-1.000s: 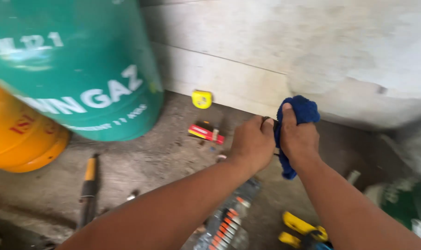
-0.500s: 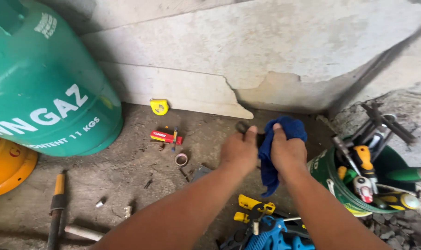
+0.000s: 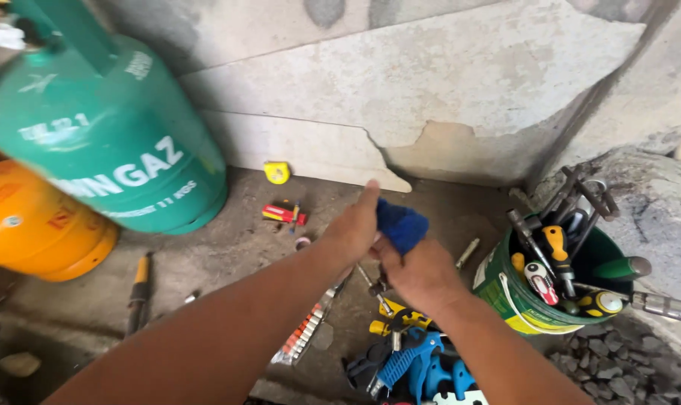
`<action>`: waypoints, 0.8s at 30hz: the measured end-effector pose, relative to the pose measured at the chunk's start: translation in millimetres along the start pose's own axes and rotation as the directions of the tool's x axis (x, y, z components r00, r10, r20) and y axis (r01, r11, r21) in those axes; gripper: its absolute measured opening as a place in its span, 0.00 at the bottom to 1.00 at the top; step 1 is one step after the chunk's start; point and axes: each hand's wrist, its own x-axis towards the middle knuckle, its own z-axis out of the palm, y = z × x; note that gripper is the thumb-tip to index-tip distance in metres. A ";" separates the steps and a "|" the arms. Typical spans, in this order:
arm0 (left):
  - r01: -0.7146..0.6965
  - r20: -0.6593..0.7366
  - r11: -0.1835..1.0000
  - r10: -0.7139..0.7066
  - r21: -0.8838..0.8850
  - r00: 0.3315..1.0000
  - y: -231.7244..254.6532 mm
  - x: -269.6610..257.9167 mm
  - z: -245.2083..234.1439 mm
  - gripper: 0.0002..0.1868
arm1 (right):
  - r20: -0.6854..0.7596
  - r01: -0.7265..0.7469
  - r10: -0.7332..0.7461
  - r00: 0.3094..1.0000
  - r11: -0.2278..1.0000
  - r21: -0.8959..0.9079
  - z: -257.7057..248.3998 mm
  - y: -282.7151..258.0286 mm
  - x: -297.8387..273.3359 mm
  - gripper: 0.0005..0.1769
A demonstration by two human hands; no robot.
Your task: Cleaning and organizing various hand tools using an air blower and a cloth.
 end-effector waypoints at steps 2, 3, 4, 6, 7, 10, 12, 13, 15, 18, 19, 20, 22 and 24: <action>-0.020 -0.006 1.000 0.020 -0.013 1.000 9.2 2.3 1.5 0.39 | -0.065 -0.097 0.093 0.994 0.993 -0.061 -8.4 -8.8 1.1 0.28; -0.031 0.002 0.999 0.031 -0.031 1.000 13.1 4.6 5.9 0.40 | -0.135 -0.210 0.194 0.972 0.970 -0.120 -14.1 -10.7 0.4 0.30; -0.033 0.010 0.999 0.034 -0.029 0.999 15.4 4.5 9.3 0.40 | -0.141 -0.216 0.199 0.970 0.969 -0.120 -20.0 -16.9 -2.7 0.30; -0.130 -0.143 0.980 0.109 -0.147 0.984 22.5 11.3 11.9 0.36 | -0.334 -0.264 0.275 0.902 0.961 0.078 -28.7 -30.8 -1.7 0.25; -0.121 -0.130 0.981 0.101 -0.150 0.986 27.7 -4.6 16.1 0.36 | -0.334 -0.278 0.287 0.898 0.958 0.075 -27.1 -22.5 4.8 0.25; -0.004 -0.032 0.989 0.000 -0.146 0.999 26.2 -35.9 11.9 0.31 | -0.479 -0.318 0.417 0.773 0.907 0.276 -14.9 -11.9 16.1 0.31; 0.090 0.253 0.992 -0.066 -0.084 0.965 16.0 -27.0 8.4 0.26 | -0.539 -0.203 0.345 0.768 0.930 0.306 -17.6 -15.4 15.5 0.30; 0.092 0.278 0.992 -0.065 -0.086 0.958 7.9 -20.8 8.3 0.26 | -0.552 -0.218 0.353 0.756 0.930 0.297 -17.8 -11.7 16.3 0.30; 0.152 0.421 0.965 -0.050 -0.213 0.906 -9.2 -7.7 6.9 0.22 | -0.438 -0.425 0.555 0.707 0.829 0.365 -16.7 -5.1 19.0 0.35; 0.157 0.495 0.965 -0.033 -0.211 0.868 -22.1 -2.0 -1.7 0.20 | -0.252 -0.230 0.703 0.665 0.514 0.827 3.3 89.9 48.8 0.38; 0.159 0.506 0.964 -0.032 -0.211 0.862 -24.9 1.0 -1.5 0.20 | -0.261 -0.231 0.708 0.656 0.517 0.824 -5.7 69.0 37.5 0.38; 0.155 0.508 0.961 -0.018 -0.227 0.861 -28.3 3.9 -1.4 0.20 | -0.223 -0.292 0.703 0.675 0.532 0.795 -13.8 47.7 26.2 0.39; 0.164 0.524 0.954 -0.009 -0.250 0.852 -41.5 10.0 1.0 0.19 | -0.189 -0.364 0.709 0.680 0.549 0.752 -17.5 15.1 7.6 0.40; 0.143 0.528 0.954 0.019 -0.264 0.849 -55.4 19.1 4.5 0.18 | 0.036 -0.318 0.492 0.870 0.504 0.803 -11.2 -9.4 -2.7 0.31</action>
